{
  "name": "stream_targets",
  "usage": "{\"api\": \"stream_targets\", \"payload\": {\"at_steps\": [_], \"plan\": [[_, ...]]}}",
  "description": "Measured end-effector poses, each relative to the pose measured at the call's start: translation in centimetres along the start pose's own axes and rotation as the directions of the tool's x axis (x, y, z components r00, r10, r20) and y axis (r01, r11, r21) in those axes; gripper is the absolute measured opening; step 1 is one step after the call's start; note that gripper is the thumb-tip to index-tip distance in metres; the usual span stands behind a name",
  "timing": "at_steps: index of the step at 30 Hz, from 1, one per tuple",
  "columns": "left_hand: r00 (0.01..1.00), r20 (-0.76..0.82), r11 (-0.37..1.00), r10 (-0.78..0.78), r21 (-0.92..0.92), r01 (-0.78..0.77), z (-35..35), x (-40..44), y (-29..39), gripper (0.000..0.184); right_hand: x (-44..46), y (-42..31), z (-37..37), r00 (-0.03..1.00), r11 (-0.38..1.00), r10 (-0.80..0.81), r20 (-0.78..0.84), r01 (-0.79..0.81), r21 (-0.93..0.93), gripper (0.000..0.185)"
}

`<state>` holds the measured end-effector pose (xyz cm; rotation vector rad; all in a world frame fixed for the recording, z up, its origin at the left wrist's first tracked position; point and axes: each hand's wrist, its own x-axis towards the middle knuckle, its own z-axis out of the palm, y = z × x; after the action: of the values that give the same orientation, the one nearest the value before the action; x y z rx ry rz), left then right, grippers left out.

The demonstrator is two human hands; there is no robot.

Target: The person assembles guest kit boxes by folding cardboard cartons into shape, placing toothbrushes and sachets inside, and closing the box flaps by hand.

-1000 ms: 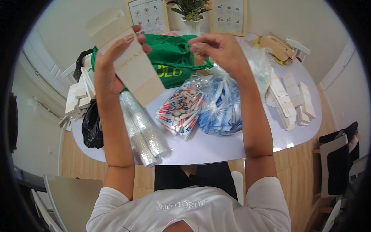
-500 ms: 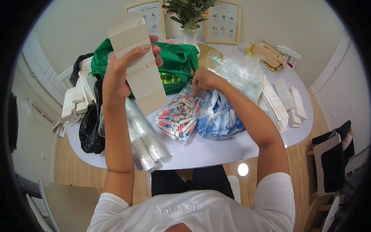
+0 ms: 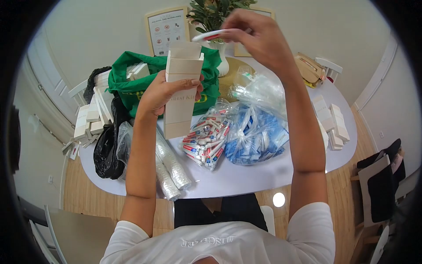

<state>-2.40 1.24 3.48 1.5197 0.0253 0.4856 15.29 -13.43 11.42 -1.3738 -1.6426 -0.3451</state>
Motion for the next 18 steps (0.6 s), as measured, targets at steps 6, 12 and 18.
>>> {"api": "stream_targets", "payload": {"at_steps": [6, 12, 18], "plan": [[0.999, -0.025, 0.989, 0.024, 0.145, -0.02, 1.2, -0.9, 0.7, 0.033, 1.8, -1.5, 2.3, 0.922, 0.921, -0.268, 0.281, 0.331, -0.207, 0.007], [0.999, 0.016, 0.979, -0.042, 0.2, 0.038, 1.0, -1.2, 0.9, 0.036, 0.1, -1.1, 3.0, 0.855, 0.741, -0.38, 0.352, 0.509, -0.438, 0.017], [0.999, 0.014, 0.944, -0.05, 0.328, 0.043, 1.2, -0.5, -0.2, 0.038, -2.4, 0.0, 1.2, 0.847, 0.873, -0.319, 0.425, 0.437, -0.217, 0.014]]}}
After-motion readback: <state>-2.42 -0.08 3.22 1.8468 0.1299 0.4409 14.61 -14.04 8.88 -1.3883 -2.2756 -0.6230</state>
